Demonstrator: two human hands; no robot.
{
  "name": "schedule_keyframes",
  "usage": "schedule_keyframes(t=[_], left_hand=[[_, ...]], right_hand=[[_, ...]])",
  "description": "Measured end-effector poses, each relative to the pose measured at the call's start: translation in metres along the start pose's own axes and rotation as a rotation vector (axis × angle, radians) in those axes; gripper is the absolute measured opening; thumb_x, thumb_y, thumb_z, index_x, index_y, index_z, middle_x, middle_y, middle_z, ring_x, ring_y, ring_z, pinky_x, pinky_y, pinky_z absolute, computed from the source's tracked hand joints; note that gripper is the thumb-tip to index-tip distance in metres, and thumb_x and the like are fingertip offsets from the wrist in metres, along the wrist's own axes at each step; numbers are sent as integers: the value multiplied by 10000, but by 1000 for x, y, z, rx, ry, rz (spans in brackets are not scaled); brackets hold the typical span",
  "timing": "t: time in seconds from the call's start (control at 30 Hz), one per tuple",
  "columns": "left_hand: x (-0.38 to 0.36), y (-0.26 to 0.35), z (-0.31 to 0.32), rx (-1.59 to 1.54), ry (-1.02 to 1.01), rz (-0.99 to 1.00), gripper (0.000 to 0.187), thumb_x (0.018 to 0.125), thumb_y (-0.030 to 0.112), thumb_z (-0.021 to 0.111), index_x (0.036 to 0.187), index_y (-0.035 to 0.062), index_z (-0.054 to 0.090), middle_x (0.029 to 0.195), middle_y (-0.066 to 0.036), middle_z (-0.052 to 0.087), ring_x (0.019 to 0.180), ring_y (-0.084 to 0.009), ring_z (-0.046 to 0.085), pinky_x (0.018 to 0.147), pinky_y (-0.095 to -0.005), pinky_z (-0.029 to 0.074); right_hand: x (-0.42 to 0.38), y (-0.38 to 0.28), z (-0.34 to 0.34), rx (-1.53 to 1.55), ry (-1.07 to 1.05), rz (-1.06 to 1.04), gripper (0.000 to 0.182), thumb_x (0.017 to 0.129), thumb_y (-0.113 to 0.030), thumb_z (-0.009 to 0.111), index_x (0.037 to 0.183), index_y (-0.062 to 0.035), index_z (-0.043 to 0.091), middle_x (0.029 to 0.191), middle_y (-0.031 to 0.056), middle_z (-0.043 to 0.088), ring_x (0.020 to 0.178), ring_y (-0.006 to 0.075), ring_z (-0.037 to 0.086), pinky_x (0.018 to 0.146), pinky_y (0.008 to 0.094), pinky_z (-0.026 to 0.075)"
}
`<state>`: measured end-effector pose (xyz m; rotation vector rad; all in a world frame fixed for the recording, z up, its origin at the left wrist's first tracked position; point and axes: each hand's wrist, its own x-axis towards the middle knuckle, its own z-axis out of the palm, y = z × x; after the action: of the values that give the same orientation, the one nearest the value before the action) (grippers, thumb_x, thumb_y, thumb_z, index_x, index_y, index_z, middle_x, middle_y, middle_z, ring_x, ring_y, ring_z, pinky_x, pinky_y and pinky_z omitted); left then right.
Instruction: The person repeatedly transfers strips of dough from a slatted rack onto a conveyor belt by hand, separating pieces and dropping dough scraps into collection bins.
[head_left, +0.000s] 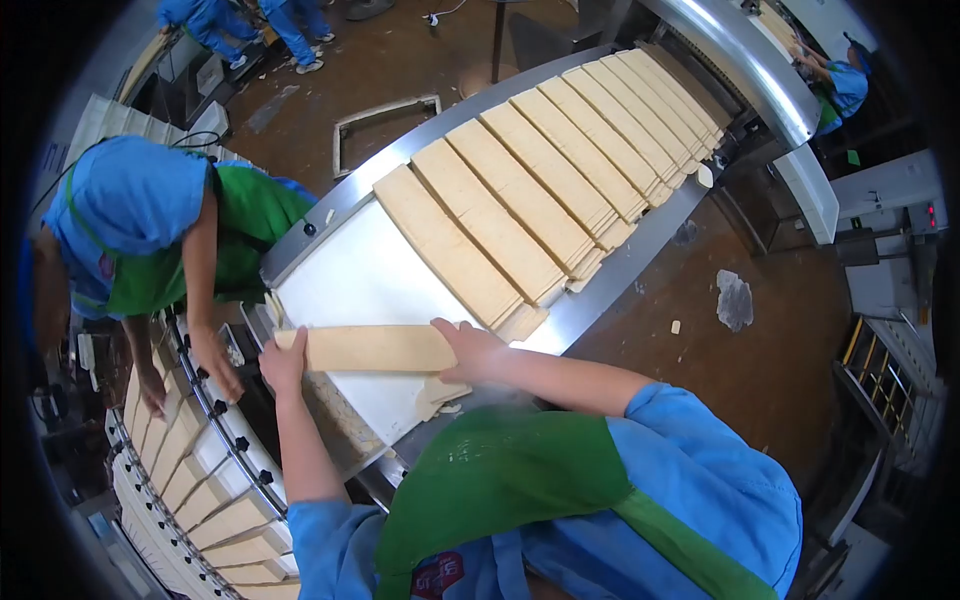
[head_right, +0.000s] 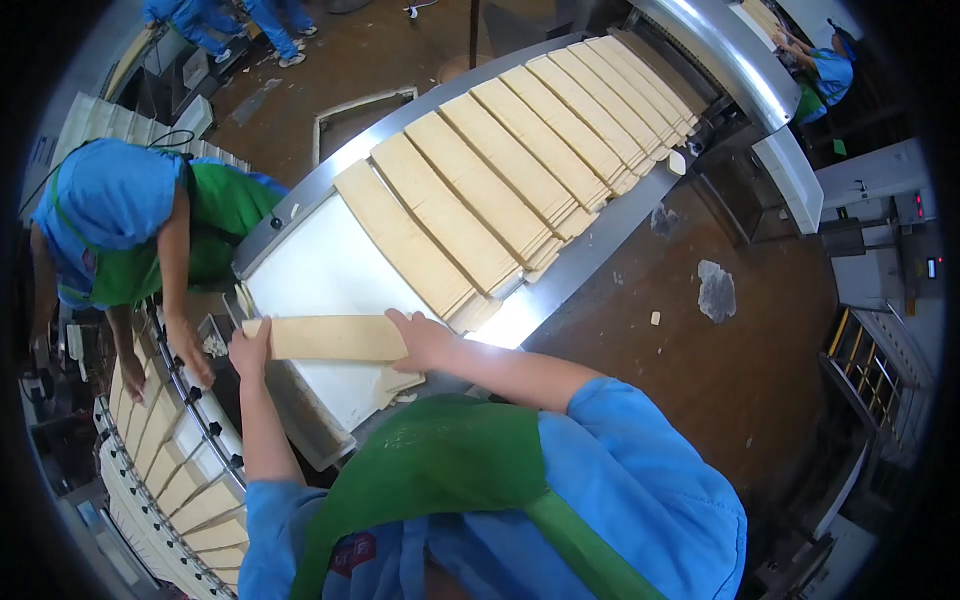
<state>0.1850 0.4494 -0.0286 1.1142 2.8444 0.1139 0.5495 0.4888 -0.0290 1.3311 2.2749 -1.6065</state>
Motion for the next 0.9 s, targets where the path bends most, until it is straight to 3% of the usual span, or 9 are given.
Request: schedule_keyframes(t=[0.1,0.2,0.23,0.33,0.37,0.53,0.6,0.77,0.9], left_hand=[[-29,-54,27,-483,-63,-69,693,711,508,778,1053,-66,594,993,-192,657,933,-290,631,830,-393,499],[-61,-77,41,-678,-2,-153,617,745,431,796,1041,-64,576,966,-139,651,885,-210,618,800,-328,494],[-70,-82,46,-806,3,-165,463,867,373,693,1033,-47,587,965,-113,651,875,-165,609,790,-299,490],[-90,-108,33,-1294,4,-202,345,964,294,562,1043,-41,587,960,-91,651,850,-145,605,766,-285,485],[-98,-112,23,-1319,80,-252,287,1002,213,466,1048,-38,596,948,-72,650,831,-142,601,750,-287,480],[-129,-192,-27,-1353,261,-317,263,967,181,508,1046,-40,628,972,-78,652,848,-156,602,768,-298,482],[-148,-222,-44,-1301,446,-357,265,955,184,534,1049,-44,632,967,-78,654,846,-162,602,772,-295,482],[-214,-283,-105,-1412,537,-484,271,951,184,540,1046,-54,627,957,-79,643,838,-146,587,755,-277,474],[-252,-379,-91,-1159,707,-540,260,939,187,547,1054,-44,582,920,-78,633,781,-136,576,702,-259,459]], right_hand=[[8,3,2,-96,-20,2,850,692,-241,776,1399,-157,312,1224,271,454,1036,426,564,880,443,493],[19,19,17,-130,62,-137,846,676,-205,777,1391,-193,324,1181,259,454,1006,431,576,865,451,501],[17,17,17,-151,87,-176,844,678,-188,772,1391,-198,320,1179,257,448,996,430,579,852,451,506],[10,3,24,-137,173,-295,804,680,-139,751,1375,-200,350,1163,250,434,958,442,579,831,460,510],[9,-4,29,-125,193,-328,800,680,-136,749,1373,-199,355,1160,251,433,956,442,578,829,462,510],[-1,-53,68,-93,187,-448,789,665,-122,751,1358,-165,378,1154,246,453,978,446,556,870,479,495],[-9,-72,96,-83,187,-514,780,637,-111,787,1320,-98,411,1140,198,501,1093,380,484,966,432,445],[-39,-120,175,-65,71,-555,843,618,-112,821,1339,-91,383,1168,186,467,1108,364,479,967,422,433],[-63,-153,239,-74,-53,-609,913,598,-136,860,1357,-65,358,1222,187,443,1157,353,465,1004,408,405]])
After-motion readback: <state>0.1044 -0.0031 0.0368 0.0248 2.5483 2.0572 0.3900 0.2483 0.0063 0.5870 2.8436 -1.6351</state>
